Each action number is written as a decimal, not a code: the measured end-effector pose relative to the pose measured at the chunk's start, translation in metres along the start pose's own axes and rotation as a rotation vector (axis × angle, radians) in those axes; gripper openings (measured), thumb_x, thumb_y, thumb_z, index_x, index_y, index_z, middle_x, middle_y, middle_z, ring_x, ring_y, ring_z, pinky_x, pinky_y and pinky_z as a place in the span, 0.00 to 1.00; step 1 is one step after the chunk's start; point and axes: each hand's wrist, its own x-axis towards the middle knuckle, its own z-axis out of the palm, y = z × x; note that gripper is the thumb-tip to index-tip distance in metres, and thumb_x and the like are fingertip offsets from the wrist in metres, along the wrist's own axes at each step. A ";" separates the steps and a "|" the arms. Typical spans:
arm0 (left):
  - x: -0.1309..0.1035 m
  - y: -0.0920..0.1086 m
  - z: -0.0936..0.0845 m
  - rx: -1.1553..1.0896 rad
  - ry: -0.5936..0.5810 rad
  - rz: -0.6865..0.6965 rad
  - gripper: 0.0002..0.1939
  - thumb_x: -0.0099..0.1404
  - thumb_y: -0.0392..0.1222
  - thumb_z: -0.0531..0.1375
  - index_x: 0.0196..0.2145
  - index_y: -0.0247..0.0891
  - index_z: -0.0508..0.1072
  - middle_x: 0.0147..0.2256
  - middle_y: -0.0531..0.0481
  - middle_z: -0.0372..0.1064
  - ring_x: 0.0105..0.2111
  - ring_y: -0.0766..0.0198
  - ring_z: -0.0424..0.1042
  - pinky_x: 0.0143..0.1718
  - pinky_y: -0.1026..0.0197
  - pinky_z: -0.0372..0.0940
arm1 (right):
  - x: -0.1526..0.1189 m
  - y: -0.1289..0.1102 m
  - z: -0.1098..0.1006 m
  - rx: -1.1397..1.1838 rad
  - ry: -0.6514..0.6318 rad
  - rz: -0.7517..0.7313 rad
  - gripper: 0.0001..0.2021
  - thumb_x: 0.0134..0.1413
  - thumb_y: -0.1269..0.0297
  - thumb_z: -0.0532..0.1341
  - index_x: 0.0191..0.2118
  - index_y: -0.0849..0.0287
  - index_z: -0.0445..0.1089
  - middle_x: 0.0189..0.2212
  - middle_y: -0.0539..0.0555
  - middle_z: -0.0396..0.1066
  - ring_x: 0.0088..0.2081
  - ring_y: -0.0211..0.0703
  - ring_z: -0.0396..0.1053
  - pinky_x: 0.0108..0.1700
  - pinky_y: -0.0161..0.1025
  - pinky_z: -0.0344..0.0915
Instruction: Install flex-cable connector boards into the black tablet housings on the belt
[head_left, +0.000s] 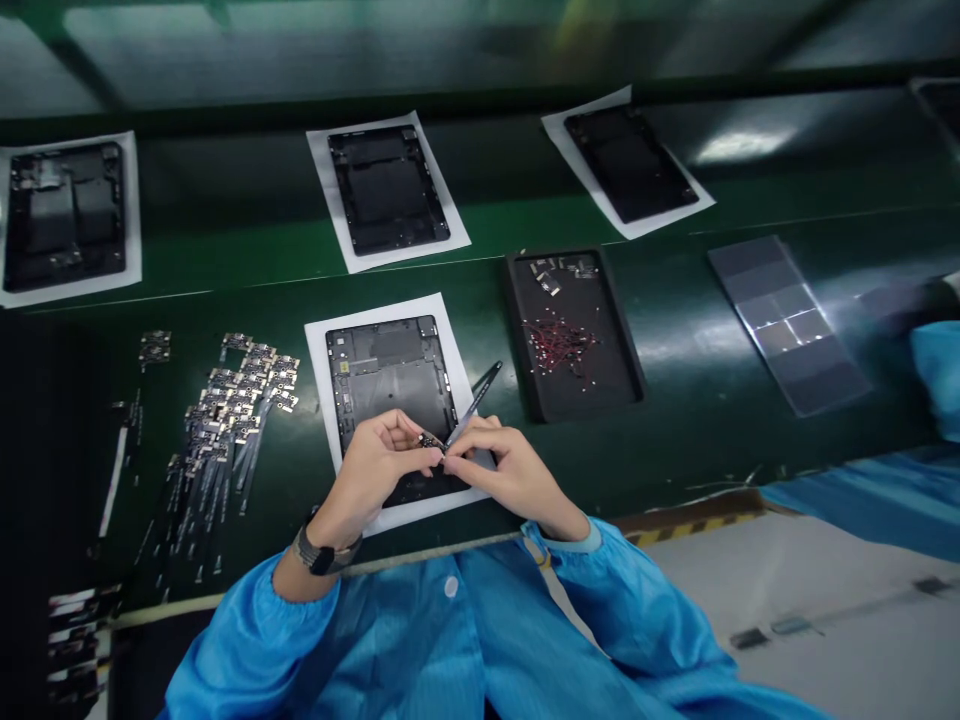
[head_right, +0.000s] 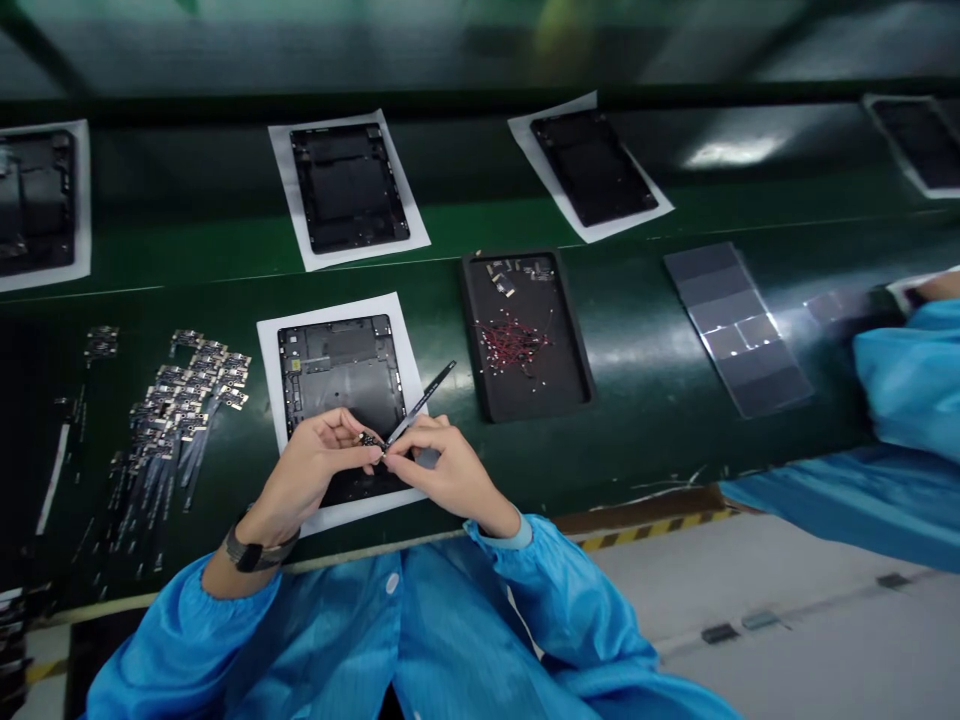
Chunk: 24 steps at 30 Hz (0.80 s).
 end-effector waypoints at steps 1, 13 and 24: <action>0.000 0.000 0.000 -0.006 -0.007 -0.004 0.15 0.47 0.36 0.72 0.26 0.36 0.69 0.25 0.51 0.74 0.24 0.66 0.72 0.29 0.63 0.67 | 0.000 0.000 0.000 0.003 0.000 0.001 0.12 0.60 0.57 0.62 0.28 0.56 0.76 0.26 0.52 0.73 0.32 0.43 0.66 0.42 0.46 0.57; 0.000 -0.002 0.000 0.159 0.080 0.032 0.14 0.45 0.36 0.71 0.25 0.36 0.68 0.21 0.53 0.70 0.23 0.67 0.70 0.27 0.66 0.65 | 0.001 -0.005 -0.001 -0.023 -0.020 0.075 0.08 0.56 0.67 0.65 0.26 0.56 0.76 0.24 0.49 0.71 0.31 0.41 0.66 0.44 0.44 0.56; -0.002 0.001 0.001 0.187 0.077 0.022 0.14 0.46 0.36 0.71 0.23 0.36 0.67 0.19 0.53 0.70 0.21 0.66 0.71 0.25 0.65 0.65 | 0.000 -0.005 -0.001 -0.029 -0.041 0.084 0.07 0.56 0.68 0.65 0.27 0.57 0.76 0.25 0.50 0.71 0.33 0.41 0.66 0.45 0.44 0.56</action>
